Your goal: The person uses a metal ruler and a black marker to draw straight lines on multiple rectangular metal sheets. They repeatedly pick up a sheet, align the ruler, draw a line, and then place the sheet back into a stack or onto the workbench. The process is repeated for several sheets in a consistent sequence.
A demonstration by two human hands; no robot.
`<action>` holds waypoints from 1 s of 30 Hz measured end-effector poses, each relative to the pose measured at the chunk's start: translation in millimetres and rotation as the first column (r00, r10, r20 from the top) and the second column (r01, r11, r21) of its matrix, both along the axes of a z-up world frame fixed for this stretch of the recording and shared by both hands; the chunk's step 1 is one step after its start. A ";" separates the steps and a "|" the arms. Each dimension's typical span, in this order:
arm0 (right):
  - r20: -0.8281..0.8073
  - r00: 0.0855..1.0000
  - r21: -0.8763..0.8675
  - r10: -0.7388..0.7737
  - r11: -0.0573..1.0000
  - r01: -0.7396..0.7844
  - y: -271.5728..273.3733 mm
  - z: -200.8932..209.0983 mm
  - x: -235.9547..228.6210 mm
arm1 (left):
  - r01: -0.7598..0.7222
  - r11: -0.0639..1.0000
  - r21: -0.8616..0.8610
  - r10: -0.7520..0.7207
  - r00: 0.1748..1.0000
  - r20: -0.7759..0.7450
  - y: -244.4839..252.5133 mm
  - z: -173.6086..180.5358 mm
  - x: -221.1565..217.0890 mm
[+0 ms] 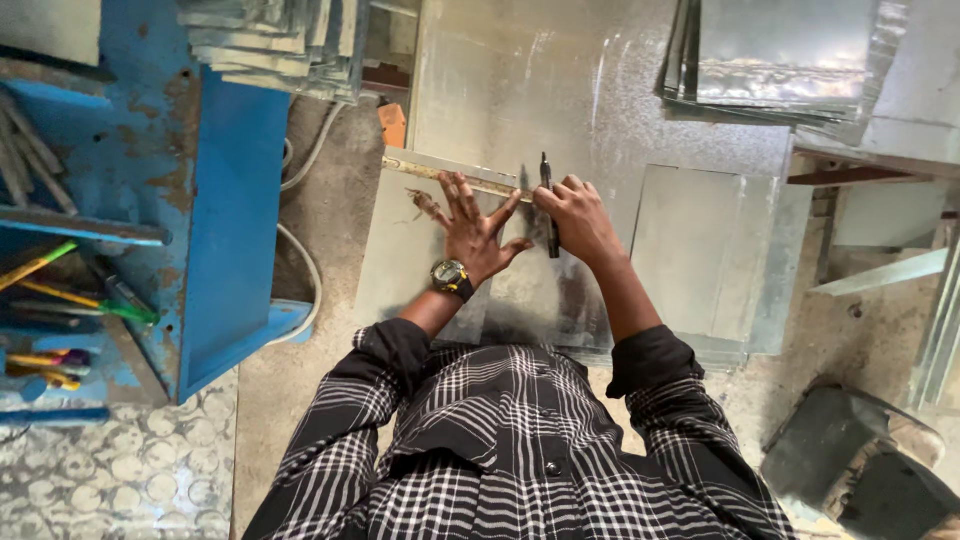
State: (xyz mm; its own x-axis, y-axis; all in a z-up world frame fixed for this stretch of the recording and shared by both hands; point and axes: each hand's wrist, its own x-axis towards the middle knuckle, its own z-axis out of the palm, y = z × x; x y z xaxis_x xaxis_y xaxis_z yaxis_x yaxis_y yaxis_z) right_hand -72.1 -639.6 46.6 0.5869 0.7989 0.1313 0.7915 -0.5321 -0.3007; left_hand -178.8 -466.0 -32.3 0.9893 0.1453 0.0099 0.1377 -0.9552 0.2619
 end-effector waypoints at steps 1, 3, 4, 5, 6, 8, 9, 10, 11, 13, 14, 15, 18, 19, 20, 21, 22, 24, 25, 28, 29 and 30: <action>-0.012 1.000 -0.005 -0.004 1.000 0.004 2.4 0.2 0.5 | -0.006 1.000 0.030 0.005 1.000 0.029 0.0 -1.7 1.4; -0.035 0.999 -0.017 -0.013 1.000 0.013 3.8 3.9 0.4 | -0.007 0.998 0.057 0.004 0.999 0.049 0.8 -2.8 0.5; -0.060 0.998 0.013 -0.009 1.000 0.010 6.0 5.6 0.3 | -0.002 0.999 0.054 0.000 0.999 0.039 1.0 -2.4 -0.7; -0.083 0.997 0.041 -0.010 0.999 0.013 6.7 8.0 1.0 | 0.007 0.999 0.050 -0.009 0.999 0.032 1.1 -1.3 -0.3; -0.105 0.994 0.070 -0.009 0.997 0.016 7.7 9.9 2.0 | 0.009 0.999 0.045 -0.010 1.000 0.027 2.0 0.3 0.1; -0.204 0.979 0.170 -0.006 0.985 0.042 9.2 10.8 4.4 | 0.021 0.999 0.032 -0.021 1.000 0.014 2.5 4.9 -0.3; -0.253 0.967 0.217 -0.004 0.974 0.061 9.4 8.7 5.9 | 0.018 0.999 0.028 -0.018 1.000 0.000 1.9 7.7 -0.5; -0.342 0.940 0.317 0.021 0.944 0.094 10.2 4.2 8.3 | 0.015 1.000 0.023 -0.015 1.000 -0.013 1.1 10.9 -0.3; -0.423 0.905 0.408 0.053 0.903 0.138 10.7 -2.5 11.8 | 0.015 1.000 0.018 -0.015 1.000 -0.026 -0.1 14.2 0.5; -0.596 0.799 0.524 0.087 0.795 0.305 9.5 -22.2 17.7 | -0.004 1.000 0.029 0.007 0.993 -0.120 -3.4 20.3 2.5; -0.685 0.722 0.541 0.093 0.729 0.419 9.0 -34.9 19.5 | -0.012 0.999 0.035 0.017 0.986 -0.167 -5.6 22.6 3.9; -0.764 0.635 0.537 0.112 0.656 0.530 8.2 -47.9 21.7 | -0.008 1.000 0.030 0.012 0.990 -0.140 -6.0 24.0 4.0; -0.854 0.483 0.502 0.192 0.549 0.669 11.1 -74.3 32.6 | -0.004 1.000 0.007 0.004 0.995 -0.103 -3.9 26.8 3.0; -0.776 0.620 0.551 0.113 0.600 0.580 10.8 -74.6 32.8 | -0.008 1.000 -0.008 0.007 0.993 -0.120 -4.3 28.2 3.4; -0.671 0.741 0.578 0.042 0.656 0.486 13.5 -71.7 32.3 | -0.012 1.000 -0.023 0.009 0.990 -0.138 -4.4 29.4 4.0; -0.542 0.840 0.581 -0.018 0.715 0.390 16.5 -66.6 30.6 | -0.012 0.999 -0.031 0.007 0.990 -0.143 -4.5 30.2 3.6; -0.533 0.844 0.558 -0.049 0.730 0.395 19.7 -60.3 29.1 | -0.011 0.999 -0.040 0.005 0.989 -0.149 -4.2 30.6 3.1; -0.514 0.851 0.513 -0.105 0.758 0.403 25.3 -49.2 26.4 | -0.013 0.999 -0.045 0.007 0.991 -0.136 -4.8 30.0 3.3; -0.519 0.842 0.498 -0.145 0.750 0.436 27.3 -45.7 25.3 | -0.014 0.999 -0.042 0.009 0.993 -0.118 -4.7 29.2 4.1; -0.494 0.837 0.471 -0.234 0.738 0.484 32.2 -43.0 24.5 | -0.015 0.999 -0.031 0.013 0.998 -0.067 -5.2 26.9 3.0; -0.460 0.854 0.475 -0.243 0.745 0.468 33.3 -43.4 24.7 | -0.016 0.999 -0.029 0.014 0.999 -0.052 -5.7 26.6 2.3; -0.426 0.869 0.478 -0.251 0.753 0.452 34.0 -43.8 24.8 | -0.019 0.999 -0.027 0.018 0.998 -0.053 -6.7 26.7 1.9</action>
State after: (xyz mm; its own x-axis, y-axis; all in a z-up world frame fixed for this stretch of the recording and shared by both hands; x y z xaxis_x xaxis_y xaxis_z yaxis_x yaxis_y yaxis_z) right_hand -47.3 -605.6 2.8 0.8975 0.3747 0.2324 0.3870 -0.4167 -0.8226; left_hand -176.9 -472.7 -5.7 0.9855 0.1632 -0.0461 0.1696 -0.9448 0.2803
